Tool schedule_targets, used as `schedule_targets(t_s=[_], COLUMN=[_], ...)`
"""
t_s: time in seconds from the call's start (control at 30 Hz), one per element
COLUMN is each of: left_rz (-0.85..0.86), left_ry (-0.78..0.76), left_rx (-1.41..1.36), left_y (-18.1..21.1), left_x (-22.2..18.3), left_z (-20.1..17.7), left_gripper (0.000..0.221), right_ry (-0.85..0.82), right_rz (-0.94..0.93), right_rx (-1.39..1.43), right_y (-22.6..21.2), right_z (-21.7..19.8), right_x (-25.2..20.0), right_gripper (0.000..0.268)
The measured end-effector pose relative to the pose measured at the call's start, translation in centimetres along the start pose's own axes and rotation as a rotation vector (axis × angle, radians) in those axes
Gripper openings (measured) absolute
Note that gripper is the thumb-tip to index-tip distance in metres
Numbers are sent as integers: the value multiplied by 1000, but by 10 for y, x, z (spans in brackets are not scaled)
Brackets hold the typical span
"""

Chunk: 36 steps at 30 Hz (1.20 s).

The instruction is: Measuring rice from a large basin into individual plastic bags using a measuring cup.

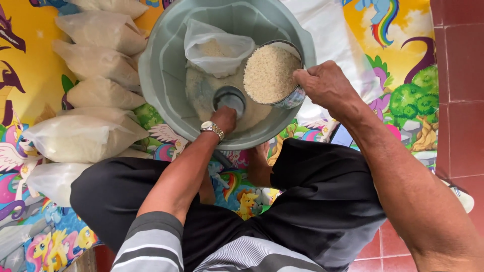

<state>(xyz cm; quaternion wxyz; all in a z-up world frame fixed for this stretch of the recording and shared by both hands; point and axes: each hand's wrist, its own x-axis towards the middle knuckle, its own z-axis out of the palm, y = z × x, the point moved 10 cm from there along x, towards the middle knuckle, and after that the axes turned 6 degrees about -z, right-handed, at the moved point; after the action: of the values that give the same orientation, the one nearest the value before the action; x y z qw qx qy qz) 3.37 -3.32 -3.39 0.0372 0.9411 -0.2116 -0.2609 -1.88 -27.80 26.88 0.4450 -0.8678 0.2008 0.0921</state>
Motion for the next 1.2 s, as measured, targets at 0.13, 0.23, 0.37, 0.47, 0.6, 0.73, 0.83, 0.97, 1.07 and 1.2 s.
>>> schedule_targets(t_s=[0.13, 0.23, 0.37, 0.47, 0.6, 0.73, 0.83, 0.97, 1.07, 1.2], left_rz=[233, 349, 381, 372, 343, 158, 106, -9, -12, -88], left_ry=[-74, -57, 133, 196, 146, 150, 182, 206, 285, 270], left_rx=[-115, -91, 100, 205, 175, -107, -203, -496, -441, -459], left_y=[10, 12, 15, 5, -21, -39, -51, -87, -101, -122], left_x=[-5, -9, -35, -31, -44, -120, -166, -185, -171, -155], left_z=[11, -8, -46, -62, -134, -272, -323, -328, -329, -311], left_gripper=[20, 21, 19, 12, 18, 21, 22, 33, 32, 34], right_ry=[41, 69, 88, 128, 130, 189, 217, 258, 265, 342], right_rz=[5, -5, -50, -64, -85, -163, -211, -279, -363, -523], right_rx=[35, 1, -45, 16, 17, -22, -58, -138, -228, -382], right_y=[-1, -1, 14, 6, -14, -46, -51, -60, -72, -83], right_z=[-6, -13, -17, -24, -27, -33, -34, -35, -33, -32], right_x=[-1, 5, 15, 2, -18, -35, -35, -36, -37, -45], right_gripper=[37, 36, 36, 40, 47, 54, 53, 57, 49, 50])
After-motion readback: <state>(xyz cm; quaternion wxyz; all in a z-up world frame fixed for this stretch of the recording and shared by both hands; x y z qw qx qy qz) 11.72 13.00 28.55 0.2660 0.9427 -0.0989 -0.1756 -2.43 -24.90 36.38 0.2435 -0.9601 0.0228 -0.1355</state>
